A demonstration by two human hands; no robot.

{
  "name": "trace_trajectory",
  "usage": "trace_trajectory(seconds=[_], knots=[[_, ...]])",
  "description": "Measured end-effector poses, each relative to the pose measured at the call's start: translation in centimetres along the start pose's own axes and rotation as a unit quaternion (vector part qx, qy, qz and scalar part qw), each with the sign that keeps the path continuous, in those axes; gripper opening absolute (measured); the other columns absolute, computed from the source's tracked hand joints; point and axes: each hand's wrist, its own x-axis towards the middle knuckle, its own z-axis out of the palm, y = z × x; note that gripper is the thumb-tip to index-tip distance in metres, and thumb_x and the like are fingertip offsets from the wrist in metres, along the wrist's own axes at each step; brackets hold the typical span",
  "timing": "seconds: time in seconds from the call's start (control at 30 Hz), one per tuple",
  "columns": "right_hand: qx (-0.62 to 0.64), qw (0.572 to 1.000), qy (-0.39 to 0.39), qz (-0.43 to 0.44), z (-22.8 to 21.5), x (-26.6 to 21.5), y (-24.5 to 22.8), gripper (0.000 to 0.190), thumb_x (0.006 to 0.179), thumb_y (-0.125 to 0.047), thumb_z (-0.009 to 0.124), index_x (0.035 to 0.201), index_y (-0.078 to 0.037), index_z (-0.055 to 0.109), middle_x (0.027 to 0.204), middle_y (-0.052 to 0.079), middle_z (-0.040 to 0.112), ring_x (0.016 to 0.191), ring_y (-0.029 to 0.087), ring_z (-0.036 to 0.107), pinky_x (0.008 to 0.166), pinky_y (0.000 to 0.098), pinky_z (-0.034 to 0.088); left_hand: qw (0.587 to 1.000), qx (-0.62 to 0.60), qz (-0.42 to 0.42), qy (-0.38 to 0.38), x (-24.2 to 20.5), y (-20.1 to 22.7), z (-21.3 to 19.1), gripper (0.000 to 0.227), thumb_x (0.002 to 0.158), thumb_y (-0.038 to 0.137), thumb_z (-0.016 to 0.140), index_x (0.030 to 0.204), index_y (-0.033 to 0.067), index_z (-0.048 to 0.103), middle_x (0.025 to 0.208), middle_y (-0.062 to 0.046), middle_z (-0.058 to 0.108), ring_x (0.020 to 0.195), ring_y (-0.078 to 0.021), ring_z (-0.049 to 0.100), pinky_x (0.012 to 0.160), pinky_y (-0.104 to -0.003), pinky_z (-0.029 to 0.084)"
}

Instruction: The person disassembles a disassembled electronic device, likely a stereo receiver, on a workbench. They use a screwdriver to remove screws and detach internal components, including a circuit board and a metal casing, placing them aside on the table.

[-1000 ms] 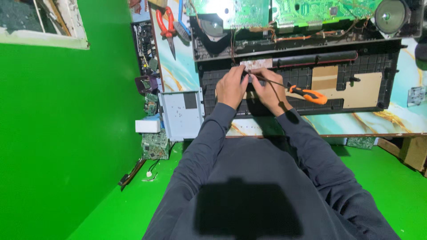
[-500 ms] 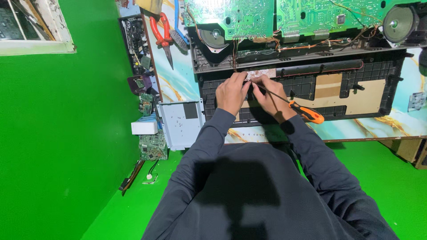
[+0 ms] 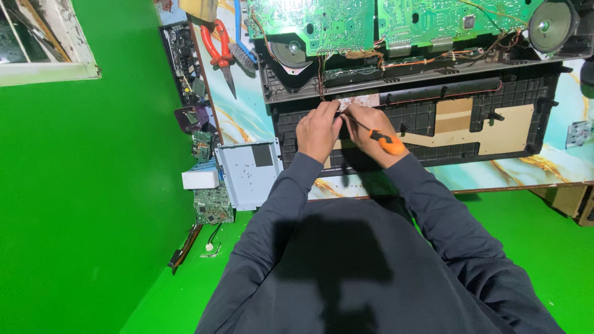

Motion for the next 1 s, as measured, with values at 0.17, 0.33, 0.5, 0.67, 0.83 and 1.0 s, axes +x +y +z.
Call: trace_trajectory(seconds=[0.17,0.33,0.5,0.67,0.83,1.0], knots=[[0.010,1.000,-0.002,-0.012,0.3,-0.3,0.0,0.011,0.095,-0.004,0.065,0.094,0.001,0.056,0.081,0.024,0.062,0.082,0.046,0.065,0.070,0.0522,0.050,0.998,-0.063,0.003,-0.031,-0.5,2.3,-3.5,0.022,0.092,0.014,0.072,0.112,0.0126,0.063,0.107,-0.007,0.064,0.097,-0.0283,0.068,0.081,-0.040,0.055],[0.090,0.993,-0.037,0.062,0.5,-1.0,0.4,0.013,0.092,-0.009,0.061,0.097,0.001,0.054,0.088,0.021,0.063,0.084,0.041,0.065,0.073,0.0482,0.052,0.964,-0.188,0.189,-0.010,0.3,5.8,-9.7,0.044,0.080,0.013,0.071,0.122,0.0052,0.059,0.117,-0.014,0.063,0.107,-0.0368,0.063,0.092,-0.047,0.050],[-0.016,0.995,-0.078,0.058,2.0,-0.7,1.3,0.014,0.101,-0.013,0.056,0.103,0.000,0.053,0.096,0.018,0.063,0.089,0.038,0.063,0.077,0.0451,0.050,0.954,-0.206,0.215,-0.037,0.4,7.8,-9.7,0.050,0.085,-0.004,0.065,0.133,0.0080,0.063,0.127,-0.013,0.065,0.121,-0.0345,0.063,0.108,-0.045,0.052],[0.165,0.982,-0.029,0.085,-1.2,-2.0,-0.8,0.029,0.091,-0.009,0.059,0.119,0.000,0.058,0.099,0.018,0.066,0.088,0.036,0.067,0.078,0.0408,0.053,0.951,-0.206,0.226,-0.042,-0.2,6.9,-8.8,0.046,0.083,-0.005,0.066,0.127,0.0084,0.063,0.121,-0.011,0.068,0.121,-0.0327,0.065,0.105,-0.046,0.052],[0.069,0.987,0.123,0.072,-6.2,-5.1,-6.2,0.030,0.095,-0.001,0.064,0.125,-0.002,0.066,0.105,0.018,0.071,0.091,0.034,0.072,0.078,0.0384,0.057,0.945,-0.228,0.227,-0.049,-0.5,6.7,-8.8,0.041,0.087,-0.002,0.068,0.126,0.0087,0.063,0.121,-0.011,0.069,0.118,-0.0317,0.067,0.100,-0.043,0.052],[0.036,0.987,0.158,0.019,-11.5,-6.1,-11.4,0.028,0.093,-0.006,0.069,0.120,0.000,0.069,0.097,0.016,0.068,0.082,0.030,0.069,0.076,0.0369,0.056,0.948,-0.226,0.208,-0.079,-0.8,6.3,-8.5,0.037,0.088,0.001,0.063,0.125,0.0074,0.065,0.117,-0.008,0.073,0.114,-0.0296,0.071,0.100,-0.041,0.053]])
